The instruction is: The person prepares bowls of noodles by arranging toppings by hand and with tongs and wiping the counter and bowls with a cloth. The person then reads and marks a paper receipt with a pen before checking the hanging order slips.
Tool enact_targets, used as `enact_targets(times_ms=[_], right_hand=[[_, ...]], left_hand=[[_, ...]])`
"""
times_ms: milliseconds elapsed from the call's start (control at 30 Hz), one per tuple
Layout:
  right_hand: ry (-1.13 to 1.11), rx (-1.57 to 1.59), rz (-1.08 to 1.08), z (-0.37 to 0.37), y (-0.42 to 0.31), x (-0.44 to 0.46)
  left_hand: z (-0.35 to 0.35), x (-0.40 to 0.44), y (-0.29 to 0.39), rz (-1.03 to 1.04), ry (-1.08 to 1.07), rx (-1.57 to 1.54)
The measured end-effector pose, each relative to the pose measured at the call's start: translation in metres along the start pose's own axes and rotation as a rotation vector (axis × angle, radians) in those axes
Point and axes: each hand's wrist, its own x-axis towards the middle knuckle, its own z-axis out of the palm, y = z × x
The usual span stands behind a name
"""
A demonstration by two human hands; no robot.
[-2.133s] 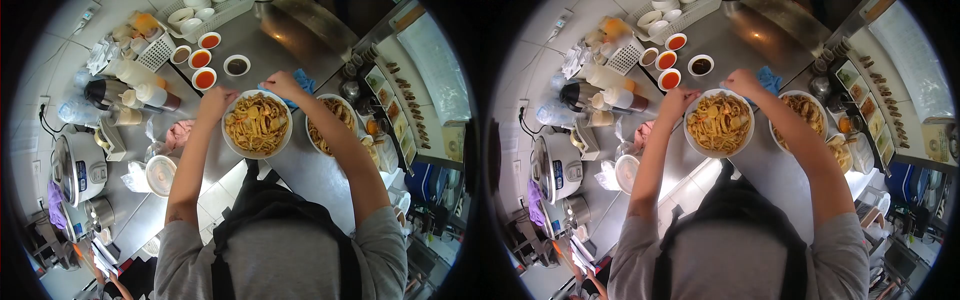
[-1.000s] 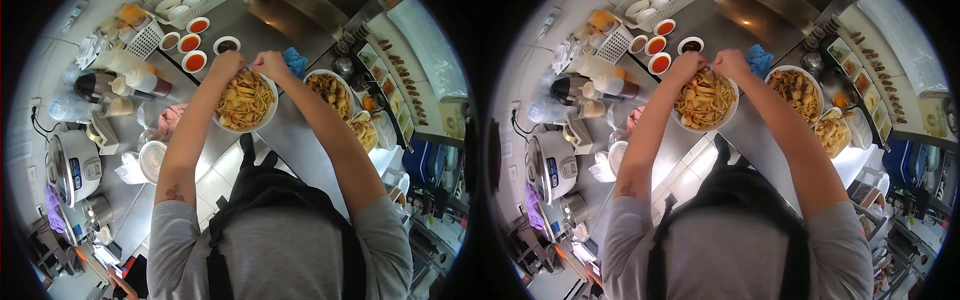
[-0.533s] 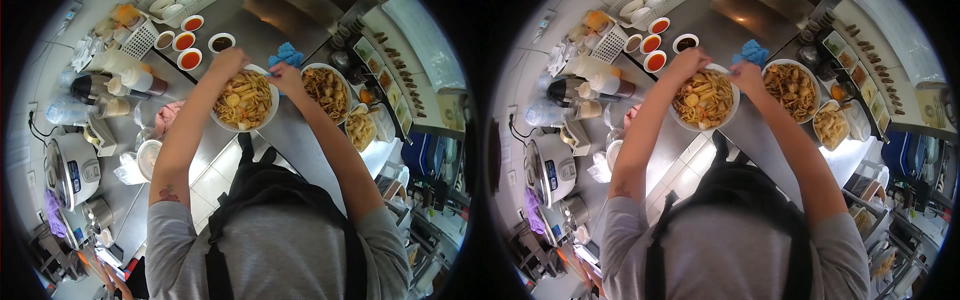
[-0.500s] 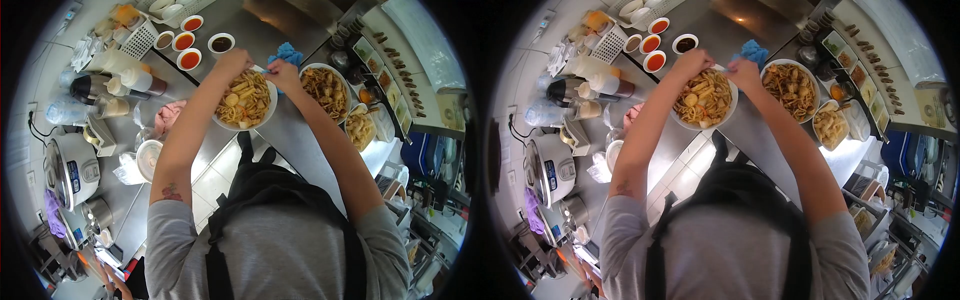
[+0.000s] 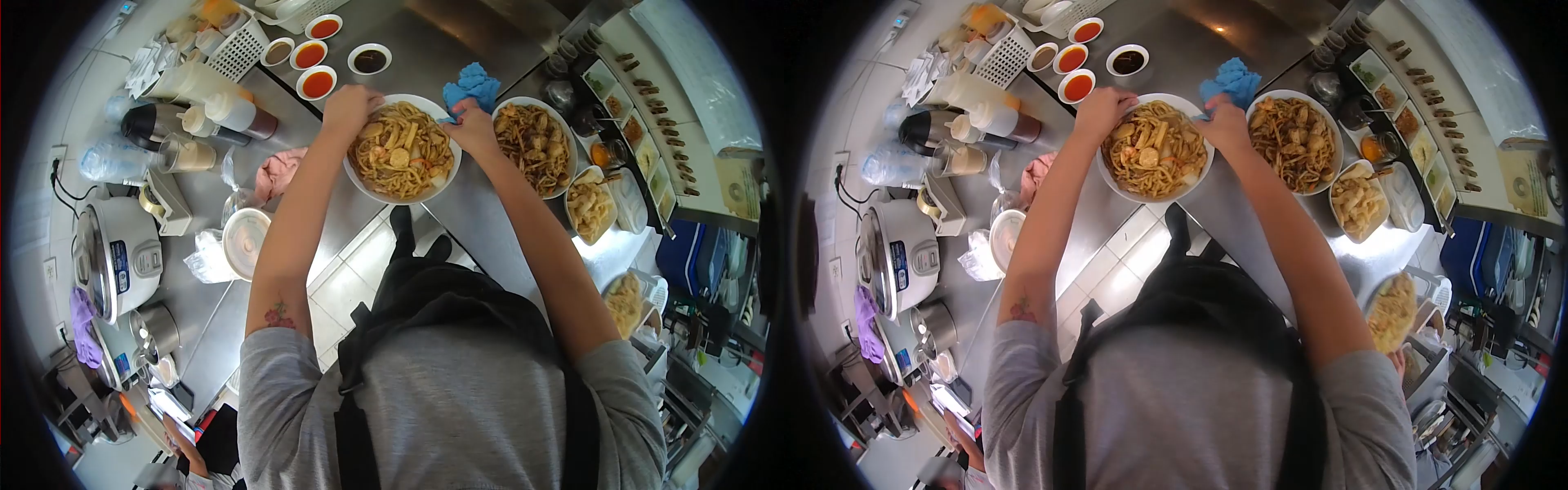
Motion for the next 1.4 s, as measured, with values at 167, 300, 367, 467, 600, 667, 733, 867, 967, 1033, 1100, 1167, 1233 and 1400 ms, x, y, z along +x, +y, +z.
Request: enact_targets(times_ms=[167, 300, 367, 467, 600, 667, 733, 867, 967, 1033, 1100, 1167, 1233, 1400], right_hand=[[0.029, 0.034, 0.021, 0.004, 0.011, -0.021], [0.007, 0.151, 0.058, 0.004, 0.019, -0.042], [-0.001, 0.240, 0.105, 0.002, 0.021, -0.044], [0.035, 0.409, 0.120, 0.007, 0.030, -0.046], [0.139, 0.543, 0.059, 0.022, 0.037, -0.067], [0.168, 0.572, 0.086, 0.030, 0.037, -0.081], [0.200, 0.628, 0.153, 0.035, 0.026, -0.091], [0.320, 0.632, 0.207, 0.042, 0.007, -0.108], [0.369, 0.746, 0.246, 0.054, 0.001, -0.123], [0.387, 0.760, 0.294, 0.065, 0.000, -0.132], [0.331, 0.882, 0.344, 0.071, -0.001, -0.142], [0.215, 1.107, 0.394, 0.071, -0.002, -0.153], [0.058, 1.248, 0.498, 0.043, -0.022, -0.163], [0.082, 0.623, 0.063, 0.004, 0.008, -0.156]], left_hand=[[0.001, -0.034, -0.009, -0.104, 0.107, 0.058], [0.007, -0.054, -0.010, -0.190, 0.142, 0.088], [0.012, -0.060, -0.015, -0.186, 0.157, 0.069], [0.013, -0.068, -0.018, -0.161, 0.167, 0.015], [0.011, -0.075, -0.020, -0.155, 0.180, -0.018], [0.014, -0.080, -0.023, -0.169, 0.157, 0.006], [0.015, -0.083, -0.023, -0.173, 0.127, 0.066], [-0.008, -0.110, 0.007, -0.545, -0.198, -0.471], [0.023, -0.136, 0.005, -0.709, -0.241, -0.927], [0.030, -0.150, 0.023, -0.774, -0.306, -1.206], [0.028, -0.160, 0.055, -0.813, -0.421, -1.434], [0.043, -0.164, 0.077, -0.850, -0.489, -1.624], [0.063, -0.166, 0.094, -0.861, -0.510, -1.595], [0.056, -0.194, 0.080, -0.955, -0.466, -1.612]])
